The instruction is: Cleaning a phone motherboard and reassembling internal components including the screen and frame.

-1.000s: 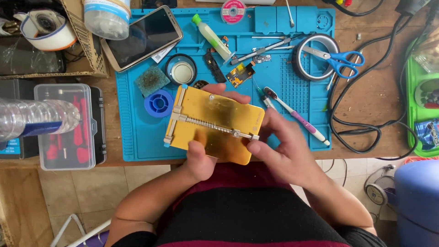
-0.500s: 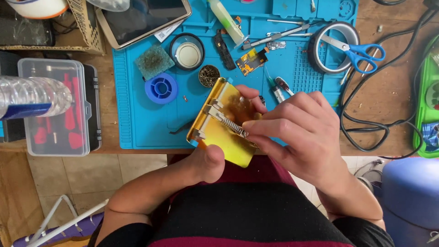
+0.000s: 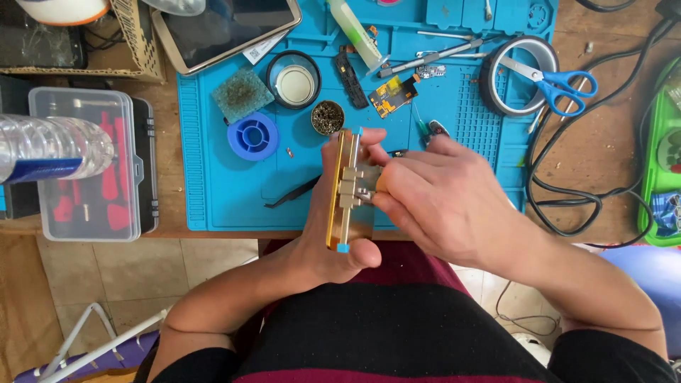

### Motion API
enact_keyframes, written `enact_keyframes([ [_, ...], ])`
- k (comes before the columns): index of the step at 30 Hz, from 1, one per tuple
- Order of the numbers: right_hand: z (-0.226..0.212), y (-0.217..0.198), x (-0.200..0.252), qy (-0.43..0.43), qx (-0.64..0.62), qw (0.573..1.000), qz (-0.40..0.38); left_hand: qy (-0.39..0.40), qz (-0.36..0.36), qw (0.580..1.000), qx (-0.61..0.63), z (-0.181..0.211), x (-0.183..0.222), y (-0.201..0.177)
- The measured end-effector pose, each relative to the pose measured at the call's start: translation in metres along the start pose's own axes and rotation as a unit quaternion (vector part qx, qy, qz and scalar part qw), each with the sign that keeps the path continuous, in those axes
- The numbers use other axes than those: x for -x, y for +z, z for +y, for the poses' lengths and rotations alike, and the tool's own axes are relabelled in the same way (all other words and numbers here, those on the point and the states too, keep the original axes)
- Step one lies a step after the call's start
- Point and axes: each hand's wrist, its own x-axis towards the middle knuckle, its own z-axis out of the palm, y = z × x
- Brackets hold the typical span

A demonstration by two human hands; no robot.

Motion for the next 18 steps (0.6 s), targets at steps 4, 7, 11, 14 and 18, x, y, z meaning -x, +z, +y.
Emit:
enact_keyframes([
  [4, 0.0, 0.016, 0.008, 0.112, -0.124, 0.986, -0.019, 0.044, 0.006, 0.988, -0.148, -0.003, 0.001, -0.003],
  [7, 0.005, 0.008, 0.008, 0.058, -0.018, 0.998, -0.002, 0.031, -0.008, 0.991, -0.129, 0.001, -0.004, -0.004],
  [11, 0.015, 0.013, 0.011, -0.072, 0.083, 0.993, 0.051, 0.033, -0.002, 0.994, -0.106, 0.0, -0.001, -0.001],
  [14, 0.013, 0.026, 0.009, -0.041, -0.035, 0.997, 0.061, 0.057, 0.004, 0.984, -0.167, -0.006, 0.0, -0.003],
  [18, 0.009, 0.027, 0.011, 0.055, -0.13, 0.99, 0.025, 0.051, -0.019, 0.97, -0.237, 0.002, -0.008, -0.009],
])
